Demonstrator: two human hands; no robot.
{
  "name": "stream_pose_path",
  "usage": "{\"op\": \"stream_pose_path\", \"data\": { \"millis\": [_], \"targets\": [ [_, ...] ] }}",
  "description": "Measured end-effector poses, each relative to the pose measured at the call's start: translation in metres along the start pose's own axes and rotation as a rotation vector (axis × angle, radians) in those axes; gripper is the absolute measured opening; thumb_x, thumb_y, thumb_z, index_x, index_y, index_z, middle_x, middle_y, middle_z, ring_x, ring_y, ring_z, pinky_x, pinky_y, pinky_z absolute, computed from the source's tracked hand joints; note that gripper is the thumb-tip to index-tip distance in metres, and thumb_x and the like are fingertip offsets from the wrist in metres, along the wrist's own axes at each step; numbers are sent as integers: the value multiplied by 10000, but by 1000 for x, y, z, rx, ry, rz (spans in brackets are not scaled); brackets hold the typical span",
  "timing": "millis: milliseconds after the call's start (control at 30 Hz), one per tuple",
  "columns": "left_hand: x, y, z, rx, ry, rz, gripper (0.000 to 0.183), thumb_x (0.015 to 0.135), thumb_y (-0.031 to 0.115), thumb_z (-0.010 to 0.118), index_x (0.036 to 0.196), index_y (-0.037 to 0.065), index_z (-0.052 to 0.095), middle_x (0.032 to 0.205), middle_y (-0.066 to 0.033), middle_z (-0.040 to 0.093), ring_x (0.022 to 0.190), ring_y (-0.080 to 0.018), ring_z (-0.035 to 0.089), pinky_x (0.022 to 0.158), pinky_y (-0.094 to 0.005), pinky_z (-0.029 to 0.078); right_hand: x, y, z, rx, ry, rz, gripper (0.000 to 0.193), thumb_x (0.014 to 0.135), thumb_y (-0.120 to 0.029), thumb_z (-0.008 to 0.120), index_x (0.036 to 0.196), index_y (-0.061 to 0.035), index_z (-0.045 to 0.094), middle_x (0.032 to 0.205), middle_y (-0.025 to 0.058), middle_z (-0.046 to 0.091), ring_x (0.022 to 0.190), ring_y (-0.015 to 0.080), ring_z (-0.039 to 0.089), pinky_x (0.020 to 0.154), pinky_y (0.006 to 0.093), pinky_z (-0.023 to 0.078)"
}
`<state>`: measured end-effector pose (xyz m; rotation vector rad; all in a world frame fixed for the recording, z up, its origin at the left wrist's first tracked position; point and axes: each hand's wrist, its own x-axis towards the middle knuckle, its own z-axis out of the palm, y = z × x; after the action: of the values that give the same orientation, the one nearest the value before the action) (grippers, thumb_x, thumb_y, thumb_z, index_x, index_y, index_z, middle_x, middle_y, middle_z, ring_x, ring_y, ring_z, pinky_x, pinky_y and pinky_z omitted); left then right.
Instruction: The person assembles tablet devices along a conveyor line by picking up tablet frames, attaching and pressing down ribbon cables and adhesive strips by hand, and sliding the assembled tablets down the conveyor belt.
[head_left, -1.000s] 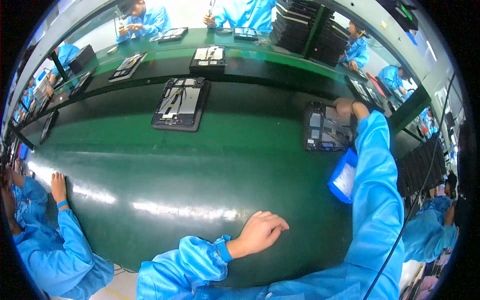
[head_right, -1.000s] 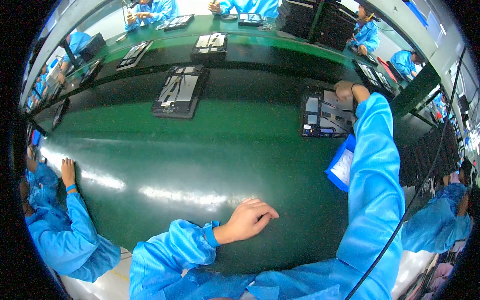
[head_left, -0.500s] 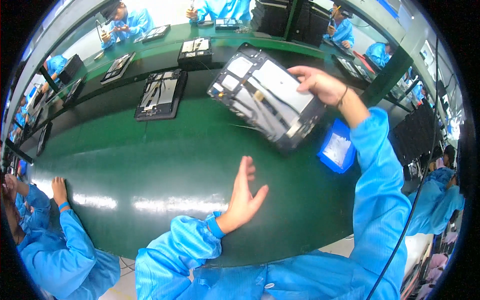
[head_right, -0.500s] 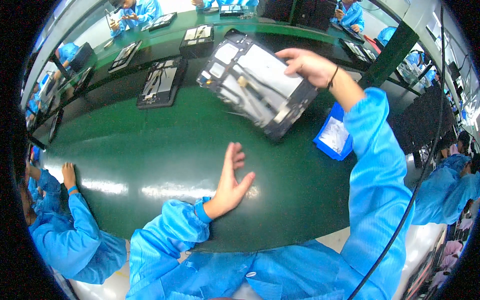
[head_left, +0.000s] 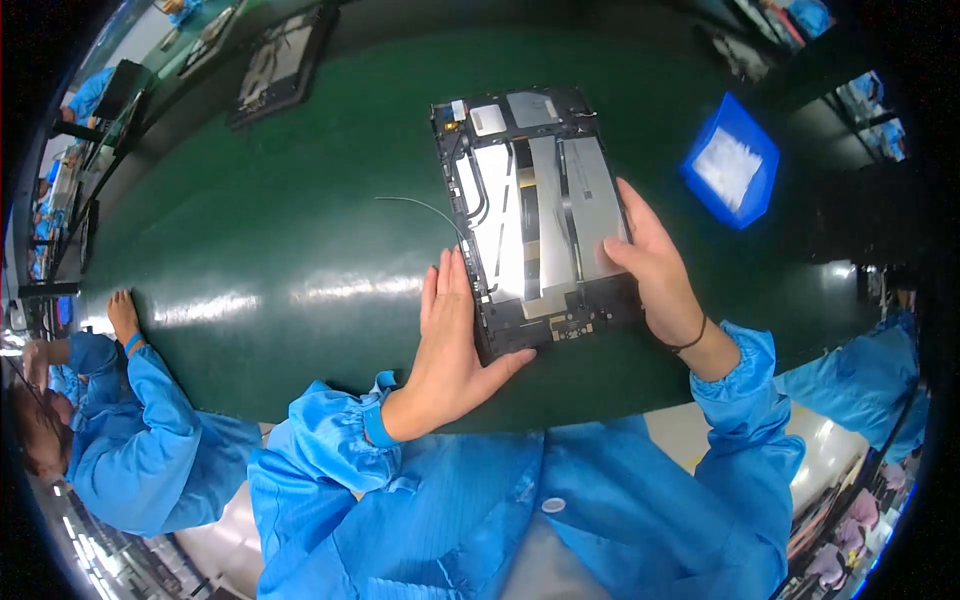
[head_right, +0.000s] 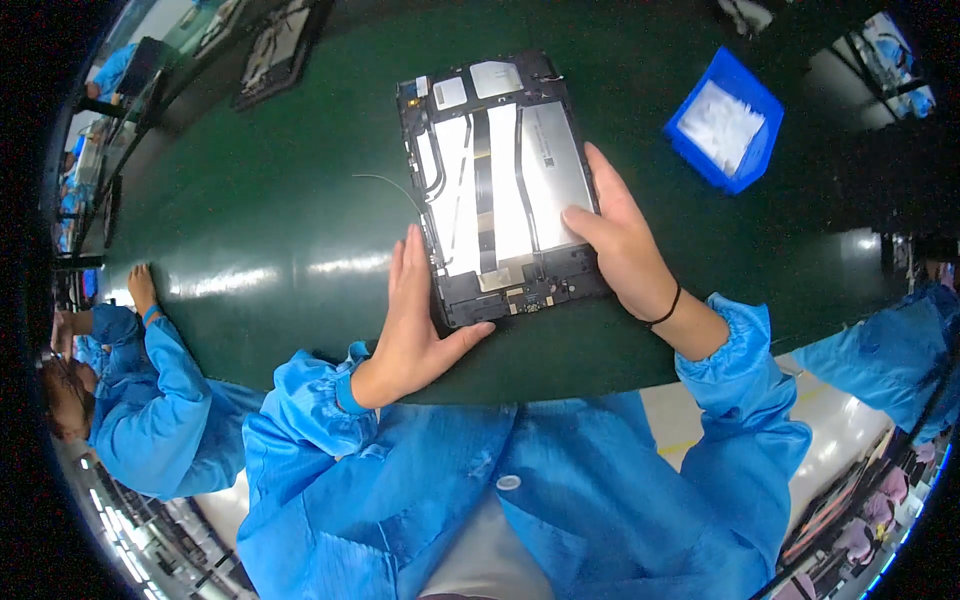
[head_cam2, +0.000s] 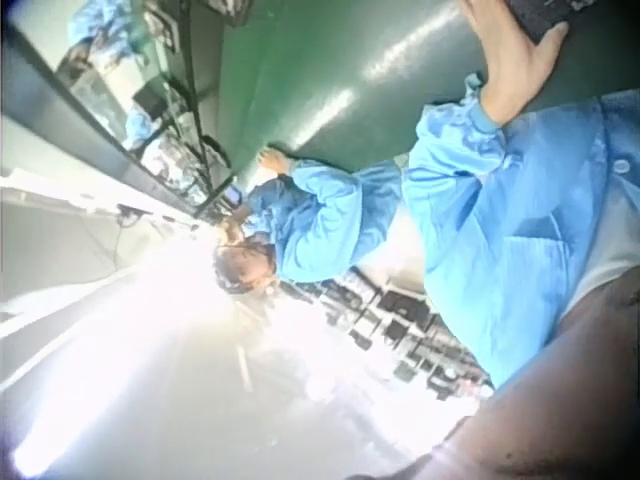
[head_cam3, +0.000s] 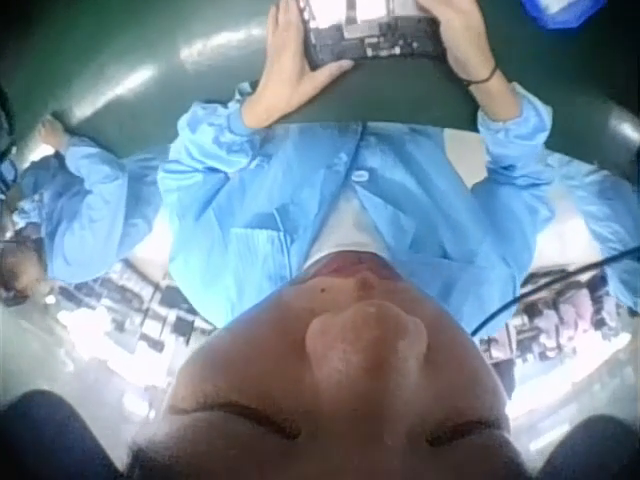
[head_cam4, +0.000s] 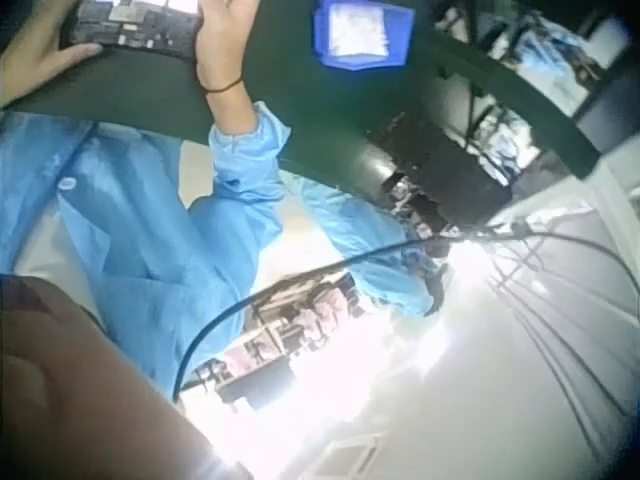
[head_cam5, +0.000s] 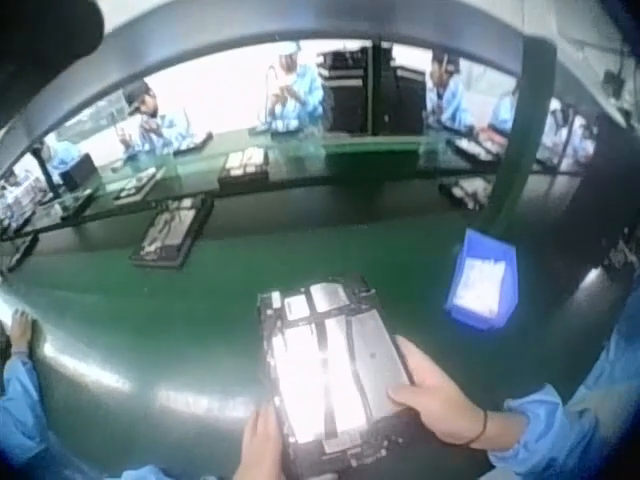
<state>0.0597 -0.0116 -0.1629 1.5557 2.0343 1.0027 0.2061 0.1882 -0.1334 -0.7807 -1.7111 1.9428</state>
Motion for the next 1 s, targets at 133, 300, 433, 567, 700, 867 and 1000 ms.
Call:
{"op": "stream_pose_path", "data": {
  "millis": [133,300,433,567,700,867,1000],
  "targets": [
    [-7,7,-4,131,-52,-7,1103,727,314,795,1462,-138,108,1504,-362,181,1417,-531,120,1162,-556,80,-12,36,-17,-451,-24,-199,745,886,-146,532,1496,77,168,1545,246,244,1442,309,232,1180,366,150],
    [30,-4,-12,250,120,113,681,805,364,704,1328,-1,463,1505,-333,219,1407,-522,144,1115,-606,106,-4,18,-11,-894,94,-564,417,848,-124,570,1265,-134,585,1526,146,334,1448,359,175,1143,489,146],
    [64,-6,-3,189,202,159,354,772,238,743,1090,112,654,1468,-238,357,1385,-502,212,1107,-590,145,-8,5,-6,-1015,96,-669,378,808,-101,592,1182,-142,637,1498,138,383,1435,340,209,1120,485,180],
    [52,-6,-4,317,406,523,118,692,208,754,793,255,716,1220,-35,626,1258,-328,413,1094,-510,211,-11,-3,1,-1058,28,-689,273,783,-116,636,1052,-149,669,1326,87,543,1351,330,346,1102,482,214],
    [37,-13,-4,556,477,810,181,663,347,779,828,355,706,954,80,646,1030,-175,493,1085,-429,233,-11,-3,12,-953,-171,-633,236,739,-144,704,973,-142,675,1070,14,651,1210,284,503,1098,484,230],
    [38,-13,-6,576,418,919,171,717,271,733,877,327,717,910,104,644,911,-113,533,1047,-396,264,-7,5,11,-958,-242,-639,121,758,-157,724,863,-136,668,977,18,657,1117,233,559,1069,468,269],
    [38,-16,-13,517,315,1066,111,778,221,662,858,283,708,977,105,673,942,-114,575,1036,-406,258,0,2,14,-992,-155,-687,108,777,-183,700,865,-154,644,908,23,630,1027,211,567,1013,447,314]
  ]
}}
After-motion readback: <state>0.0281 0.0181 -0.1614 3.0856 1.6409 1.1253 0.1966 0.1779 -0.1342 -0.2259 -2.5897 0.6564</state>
